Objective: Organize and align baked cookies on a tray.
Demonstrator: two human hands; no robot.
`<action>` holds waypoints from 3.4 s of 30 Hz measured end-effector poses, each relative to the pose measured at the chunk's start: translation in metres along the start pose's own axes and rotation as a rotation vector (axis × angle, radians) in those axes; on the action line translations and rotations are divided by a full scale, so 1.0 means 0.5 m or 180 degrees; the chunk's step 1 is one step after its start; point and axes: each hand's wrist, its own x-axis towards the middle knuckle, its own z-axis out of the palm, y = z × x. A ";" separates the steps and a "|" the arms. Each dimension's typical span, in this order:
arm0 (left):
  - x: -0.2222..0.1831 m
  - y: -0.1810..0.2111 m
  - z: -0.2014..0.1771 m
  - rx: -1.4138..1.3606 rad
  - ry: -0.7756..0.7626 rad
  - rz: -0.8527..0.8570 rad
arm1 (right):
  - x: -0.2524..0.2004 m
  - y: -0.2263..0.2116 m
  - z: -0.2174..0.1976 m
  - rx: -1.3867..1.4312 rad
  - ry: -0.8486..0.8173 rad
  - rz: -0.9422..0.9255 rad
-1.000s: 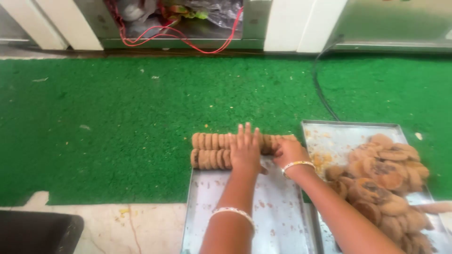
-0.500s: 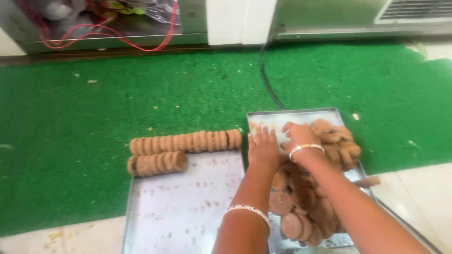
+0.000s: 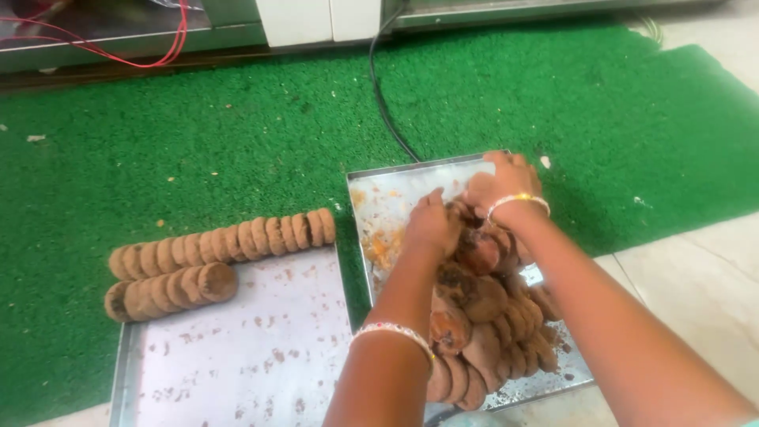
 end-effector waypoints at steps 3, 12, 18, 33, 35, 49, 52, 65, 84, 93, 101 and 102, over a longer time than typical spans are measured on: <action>0.040 0.003 0.039 -0.0079 -0.0049 0.0230 | 0.041 0.047 0.046 0.0003 -0.0039 -0.0056; 0.074 0.055 0.043 0.0267 -0.0245 0.0042 | 0.092 0.076 0.074 0.0001 -0.0626 -0.0206; 0.102 0.068 0.053 0.0149 -0.0395 -0.0073 | 0.122 0.082 0.098 0.0269 -0.0395 0.0039; 0.095 0.026 0.013 -0.0826 0.0439 0.0299 | 0.075 0.058 0.082 0.1112 0.0241 -0.0660; 0.095 0.013 0.004 -0.0727 0.0496 0.0408 | 0.039 0.013 0.043 0.0999 0.0231 -0.0607; 0.058 -0.147 -0.212 -0.1266 0.0255 0.0554 | -0.204 -0.283 0.039 0.0765 0.1313 -0.1032; 0.002 -0.180 -0.321 -0.0819 0.0309 0.0664 | -0.272 -0.363 0.028 0.0782 0.0934 -0.0999; -0.150 -0.363 -0.543 -0.0851 -0.0545 -0.1052 | -0.431 -0.540 0.176 0.2019 0.0510 -0.0990; -0.195 -0.492 -0.563 0.1344 0.0474 -0.0632 | -0.426 -0.578 0.282 0.2245 0.0204 -0.1437; -0.210 -0.455 -0.570 0.1025 0.0462 -0.0820 | -0.391 -0.574 0.302 0.2254 0.0110 -0.1248; -0.264 -0.377 -0.616 0.0926 0.0230 -0.1090 | -0.390 -0.581 0.276 0.2285 -0.0119 -0.1115; -0.267 -0.376 -0.614 0.0867 0.0303 -0.1109 | -0.390 -0.582 0.270 0.2320 -0.0203 -0.1050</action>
